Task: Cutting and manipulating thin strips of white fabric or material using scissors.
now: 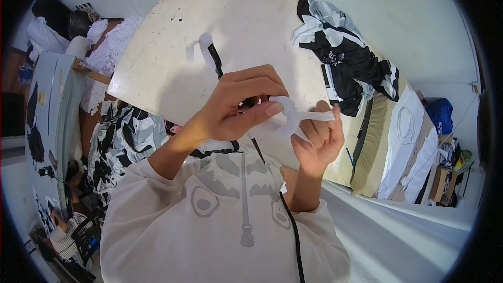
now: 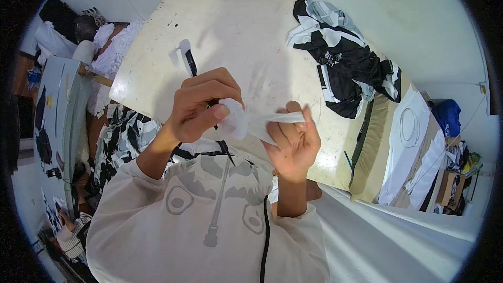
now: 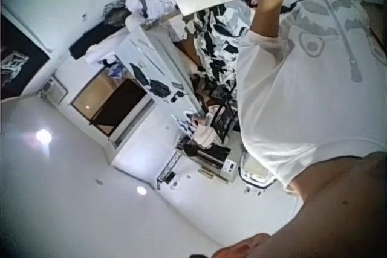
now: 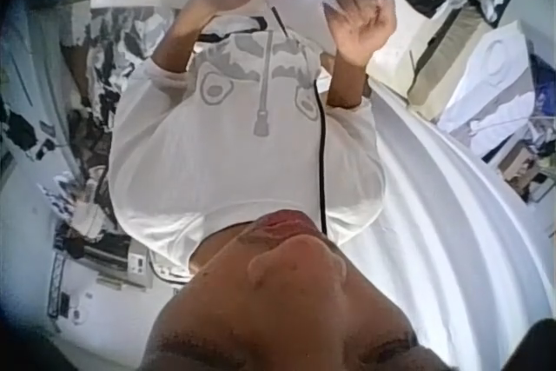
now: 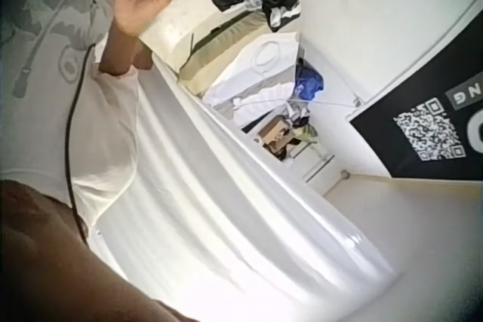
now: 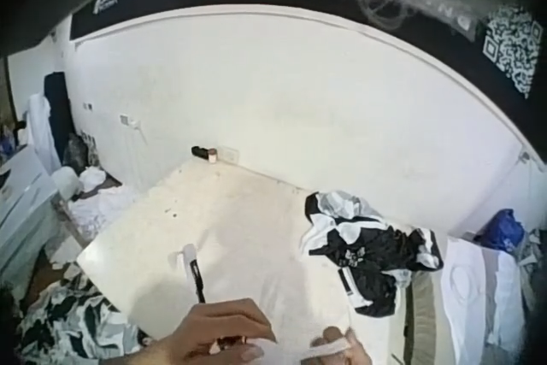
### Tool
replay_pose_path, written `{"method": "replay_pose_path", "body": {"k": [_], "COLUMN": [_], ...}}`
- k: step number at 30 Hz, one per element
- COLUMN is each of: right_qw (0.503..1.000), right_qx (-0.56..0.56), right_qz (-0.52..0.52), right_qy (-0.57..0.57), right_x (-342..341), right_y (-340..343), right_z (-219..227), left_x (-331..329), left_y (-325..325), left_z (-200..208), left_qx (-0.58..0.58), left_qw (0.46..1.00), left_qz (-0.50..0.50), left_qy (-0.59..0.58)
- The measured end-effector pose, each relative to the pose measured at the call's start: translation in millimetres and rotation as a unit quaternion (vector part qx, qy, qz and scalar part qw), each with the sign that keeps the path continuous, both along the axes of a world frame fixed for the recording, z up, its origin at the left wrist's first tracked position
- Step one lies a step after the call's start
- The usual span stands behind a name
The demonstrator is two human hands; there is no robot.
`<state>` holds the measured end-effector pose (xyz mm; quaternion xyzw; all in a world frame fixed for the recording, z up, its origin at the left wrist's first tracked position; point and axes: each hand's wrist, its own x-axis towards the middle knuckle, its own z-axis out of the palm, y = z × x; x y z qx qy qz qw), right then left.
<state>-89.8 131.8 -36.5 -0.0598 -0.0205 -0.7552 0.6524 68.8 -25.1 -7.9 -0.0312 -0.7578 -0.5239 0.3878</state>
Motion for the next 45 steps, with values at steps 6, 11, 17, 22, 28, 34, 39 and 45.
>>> {"method": "replay_pose_path", "body": {"k": [6, 11, 17, 22, 28, 34, 39, 45], "right_qw": [0.968, 0.571, 0.398, 0.708, 0.661, 0.558, 0.495, 0.416], "right_qx": [0.126, 0.544, 0.424, 0.096, 0.150, 0.148, 0.138, 0.121], "right_qz": [-0.104, -0.125, -0.306, -0.208, -0.300, -0.373, -0.444, -0.508], "right_qy": [0.188, 0.602, 0.754, 0.668, 0.672, 0.726, 0.734, 0.744], "right_x": [-102, -200, -96, 15, 14, 7, -2, -24], "right_y": [58, 143, 66, -6, -8, -12, -17, -7], "right_z": [-68, -146, -80, 9, -10, -3, -15, -5], "left_x": [10, 20, 5, -4, -2, 5, 3, 6], "left_y": [-7, -15, -1, 10, 8, 4, 11, 12], "left_z": [9, 23, 22, 17, 24, 20, 18, 21], "left_qx": [0.030, 0.055, -0.021, -0.005, -0.008, 0.061, 0.104, 0.071], "left_qw": [1.000, 0.998, 0.998, 0.998, 0.997, 0.994, 0.989, 0.993], "left_qz": [-0.004, 0.028, 0.065, 0.057, 0.072, 0.016, -0.024, 0.000], "left_qy": [0.005, 0.001, 0.002, -0.009, -0.014, -0.084, -0.102, -0.098]}}
